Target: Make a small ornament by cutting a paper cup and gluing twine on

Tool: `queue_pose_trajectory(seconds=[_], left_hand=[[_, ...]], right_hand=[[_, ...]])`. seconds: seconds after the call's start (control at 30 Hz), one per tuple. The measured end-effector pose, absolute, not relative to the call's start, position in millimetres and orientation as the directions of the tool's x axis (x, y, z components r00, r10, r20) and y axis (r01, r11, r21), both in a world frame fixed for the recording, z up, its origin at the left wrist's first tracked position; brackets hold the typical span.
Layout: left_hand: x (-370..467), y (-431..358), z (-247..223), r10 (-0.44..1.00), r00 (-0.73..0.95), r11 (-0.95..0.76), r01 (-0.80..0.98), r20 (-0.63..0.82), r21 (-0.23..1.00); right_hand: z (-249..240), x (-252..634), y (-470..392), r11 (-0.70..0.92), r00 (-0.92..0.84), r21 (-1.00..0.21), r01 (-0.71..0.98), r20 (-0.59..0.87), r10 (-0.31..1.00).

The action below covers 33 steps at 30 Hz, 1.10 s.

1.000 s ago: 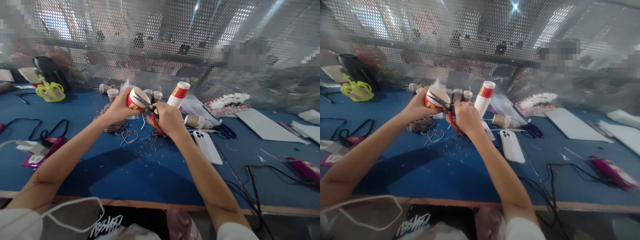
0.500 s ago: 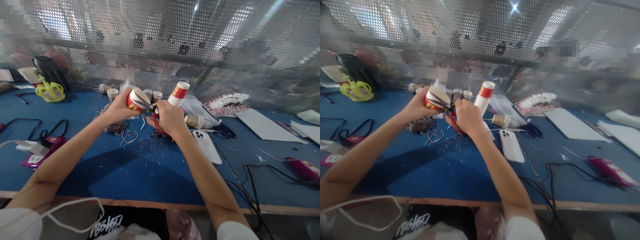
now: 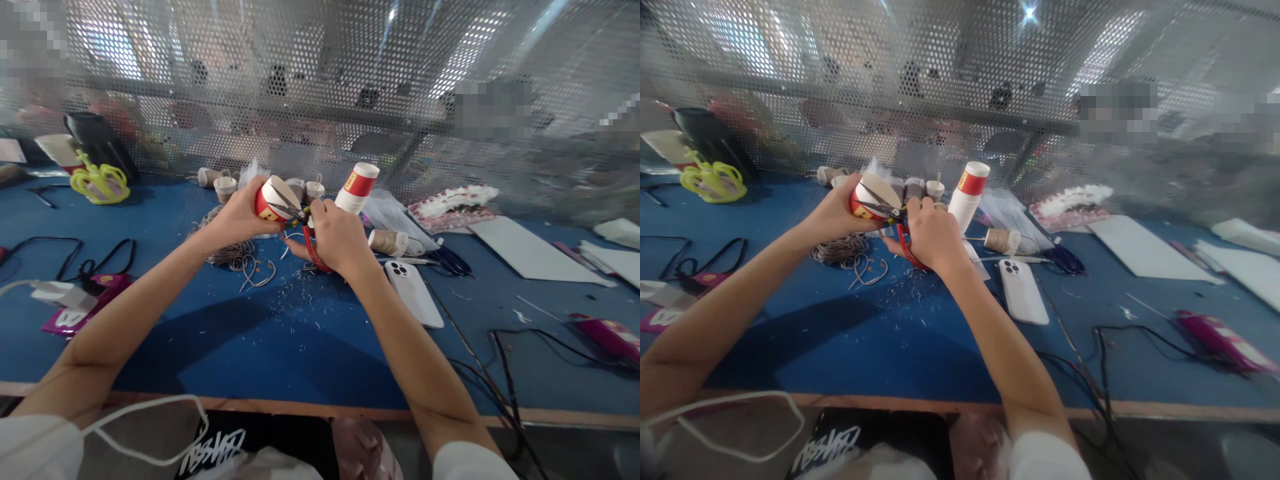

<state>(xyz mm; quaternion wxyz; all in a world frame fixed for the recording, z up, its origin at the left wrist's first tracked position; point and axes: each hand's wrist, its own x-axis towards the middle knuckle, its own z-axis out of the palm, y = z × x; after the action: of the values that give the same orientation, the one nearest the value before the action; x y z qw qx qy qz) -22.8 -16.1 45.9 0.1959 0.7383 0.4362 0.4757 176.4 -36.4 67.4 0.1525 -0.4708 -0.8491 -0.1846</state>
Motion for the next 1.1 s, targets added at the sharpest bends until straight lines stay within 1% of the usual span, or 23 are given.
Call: queue_pose_trajectory(seconds=[0.13, 0.27, 0.5, 0.73, 0.8, 0.9, 1.0, 1.1], left_hand=[[-24.3, -18.3, 48.2, 0.828, 0.143, -0.532, 0.504, 0.542, 0.680], [-24.1, -18.5, 46.6, 0.809, 0.150, -0.559, 0.492, 0.568, 0.667], [-23.2, -17.9, 44.6, 0.812, 0.165, -0.564, 0.468, 0.560, 0.680], [-23.9, -18.3, 45.1, 0.847, 0.145, -0.519, 0.429, 0.511, 0.739], [-23.5, -18.2, 46.0, 0.856, 0.147, -0.509, 0.403, 0.495, 0.761], [-23.9, -17.8, 47.4, 0.868, 0.153, -0.492, 0.393, 0.472, 0.777], [-25.6, -17.8, 48.7, 0.864, 0.150, -0.494, 0.438, 0.480, 0.751], [-26.7, -18.9, 50.5, 0.852, 0.143, -0.501, 0.499, 0.503, 0.707]], right_hand=[[67.2, 176.6, -36.8, 0.483, -0.508, 0.171, 0.858, 0.418, 0.753], [67.5, 176.9, -38.0, 0.490, -0.512, 0.168, 0.855, 0.424, 0.747], [64.3, 178.2, -34.3, 0.516, -0.529, 0.161, 0.842, 0.439, 0.726], [61.5, 179.2, -29.9, 0.527, -0.506, 0.094, 0.844, 0.462, 0.728], [61.1, 180.4, -27.8, 0.541, -0.500, 0.053, 0.839, 0.465, 0.731], [60.2, 182.3, -24.3, 0.566, -0.485, -0.046, 0.823, 0.461, 0.743], [59.9, 183.1, -22.7, 0.565, -0.468, -0.111, 0.818, 0.442, 0.765], [60.4, 182.9, -23.6, 0.565, -0.465, -0.099, 0.819, 0.463, 0.755]])
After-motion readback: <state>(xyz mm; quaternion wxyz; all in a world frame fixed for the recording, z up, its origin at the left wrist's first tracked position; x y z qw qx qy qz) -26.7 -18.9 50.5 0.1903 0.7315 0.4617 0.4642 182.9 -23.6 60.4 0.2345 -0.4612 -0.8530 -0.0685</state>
